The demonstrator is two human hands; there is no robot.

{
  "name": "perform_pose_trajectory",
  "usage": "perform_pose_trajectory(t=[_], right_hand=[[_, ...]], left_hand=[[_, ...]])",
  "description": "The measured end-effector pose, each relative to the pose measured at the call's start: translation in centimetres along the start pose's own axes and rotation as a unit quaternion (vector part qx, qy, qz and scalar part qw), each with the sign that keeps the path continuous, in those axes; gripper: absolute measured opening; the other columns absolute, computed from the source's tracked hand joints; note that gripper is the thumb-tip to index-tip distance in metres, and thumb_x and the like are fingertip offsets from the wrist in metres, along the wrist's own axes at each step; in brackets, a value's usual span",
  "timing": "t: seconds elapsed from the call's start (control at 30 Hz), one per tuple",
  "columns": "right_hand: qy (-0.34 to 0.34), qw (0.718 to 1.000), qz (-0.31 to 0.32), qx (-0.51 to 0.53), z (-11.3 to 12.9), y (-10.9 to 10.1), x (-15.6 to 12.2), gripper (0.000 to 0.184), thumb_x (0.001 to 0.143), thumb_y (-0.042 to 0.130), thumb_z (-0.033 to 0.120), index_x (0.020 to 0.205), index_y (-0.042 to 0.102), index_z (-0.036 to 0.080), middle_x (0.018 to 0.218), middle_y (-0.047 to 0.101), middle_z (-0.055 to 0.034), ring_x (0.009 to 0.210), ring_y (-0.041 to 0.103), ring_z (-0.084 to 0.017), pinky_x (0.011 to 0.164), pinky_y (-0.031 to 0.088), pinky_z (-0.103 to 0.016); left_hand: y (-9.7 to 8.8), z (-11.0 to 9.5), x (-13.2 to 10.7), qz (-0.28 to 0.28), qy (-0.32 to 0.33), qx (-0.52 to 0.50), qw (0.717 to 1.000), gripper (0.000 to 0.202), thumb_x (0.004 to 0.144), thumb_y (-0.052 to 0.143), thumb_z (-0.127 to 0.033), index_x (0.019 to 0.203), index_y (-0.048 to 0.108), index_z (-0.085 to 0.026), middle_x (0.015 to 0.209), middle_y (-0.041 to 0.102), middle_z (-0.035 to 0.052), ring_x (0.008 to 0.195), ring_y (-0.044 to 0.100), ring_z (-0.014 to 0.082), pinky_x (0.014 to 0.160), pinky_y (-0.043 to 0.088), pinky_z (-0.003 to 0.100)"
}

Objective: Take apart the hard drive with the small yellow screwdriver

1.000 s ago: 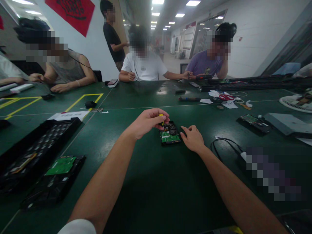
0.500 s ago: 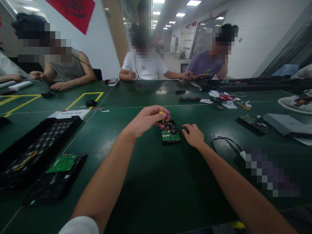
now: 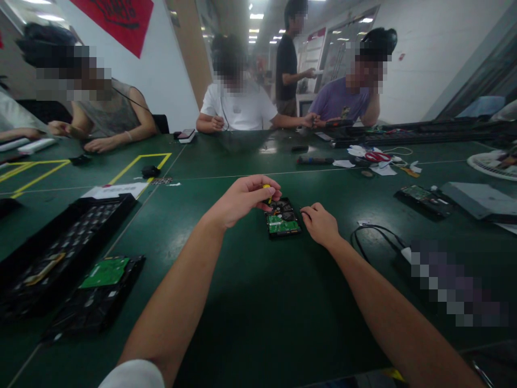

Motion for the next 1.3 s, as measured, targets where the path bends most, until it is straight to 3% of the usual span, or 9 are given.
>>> perform_pose_trajectory(t=[0.27,0.53,0.7,0.83,0.97,1.1,1.3], right_hand=[[-0.060,0.998,0.018,-0.002,0.9,-0.6,-0.2,0.032,0.107,0.045,0.033,0.118,0.073,0.023,0.115,0.065,-0.0117,0.100,0.063,-0.025,0.082,0.047,-0.034],[-0.055,0.998,0.026,0.013,1.1,-1.1,-0.4,0.025,0.104,0.049,0.030,0.105,0.073,0.020,0.112,0.067,-0.0110,0.094,0.064,-0.023,0.077,0.048,-0.034],[-0.068,0.996,-0.051,0.022,1.2,-2.2,-0.8,0.024,0.105,0.047,0.028,0.104,0.069,0.018,0.109,0.066,-0.0115,0.091,0.063,-0.023,0.075,0.048,-0.034],[-0.136,0.983,-0.093,0.080,3.3,-3.2,-1.7,0.023,0.106,0.047,0.028,0.105,0.068,0.019,0.106,0.065,-0.0114,0.099,0.060,-0.024,0.087,0.047,-0.038],[-0.219,0.969,-0.055,0.096,6.6,-3.3,-2.7,0.019,0.105,0.052,0.030,0.103,0.068,0.021,0.107,0.065,-0.0102,0.100,0.058,-0.025,0.085,0.043,-0.039],[-0.223,0.969,-0.055,0.088,8.3,-3.1,-3.0,0.019,0.104,0.053,0.030,0.103,0.069,0.021,0.112,0.065,-0.0112,0.102,0.056,-0.026,0.086,0.041,-0.041],[-0.199,0.972,-0.064,0.105,8.2,-2.6,-2.9,0.015,0.102,0.055,0.026,0.099,0.068,0.019,0.110,0.066,-0.0108,0.101,0.057,-0.025,0.087,0.042,-0.041]], left_hand=[[0.0,0.3,0.1,0.002,-0.001,0.006,1.000,0.028,0.088,0.075,-0.037,0.106,0.074,-0.016,0.105,0.074,0.0106,0.098,0.070,0.0210,0.074,0.060,0.029],[0.1,0.4,0.2,0.001,-0.008,0.010,1.000,0.028,0.089,0.074,-0.036,0.107,0.073,-0.015,0.105,0.074,0.0106,0.096,0.069,0.0201,0.072,0.059,0.027],[0.1,0.4,0.2,0.001,-0.004,0.004,1.000,0.027,0.089,0.074,-0.035,0.106,0.072,-0.014,0.103,0.073,0.0103,0.095,0.069,0.0201,0.072,0.059,0.028],[0.1,0.4,0.3,0.000,-0.003,0.006,1.000,0.026,0.089,0.074,-0.034,0.106,0.073,-0.014,0.103,0.074,0.0102,0.094,0.069,0.0196,0.071,0.059,0.027],[0.2,0.5,0.3,-0.004,-0.007,0.005,1.000,0.025,0.088,0.074,-0.034,0.104,0.073,-0.014,0.102,0.074,0.0101,0.093,0.069,0.0193,0.070,0.059,0.027],[0.1,0.1,0.2,-0.011,-0.006,0.009,1.000,0.027,0.087,0.075,-0.035,0.104,0.072,-0.014,0.101,0.074,0.0102,0.092,0.069,0.0194,0.069,0.058,0.027],[0.0,-0.2,0.2,-0.017,-0.007,0.011,1.000,0.027,0.086,0.076,-0.035,0.103,0.072,-0.014,0.101,0.074,0.0100,0.093,0.070,0.0196,0.070,0.058,0.026]])
Point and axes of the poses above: each hand's wrist, its own x-axis towards the middle knuckle, its own y-axis out of the palm, z = x × y, the point moved 3 cm from there along x, towards the middle knuckle
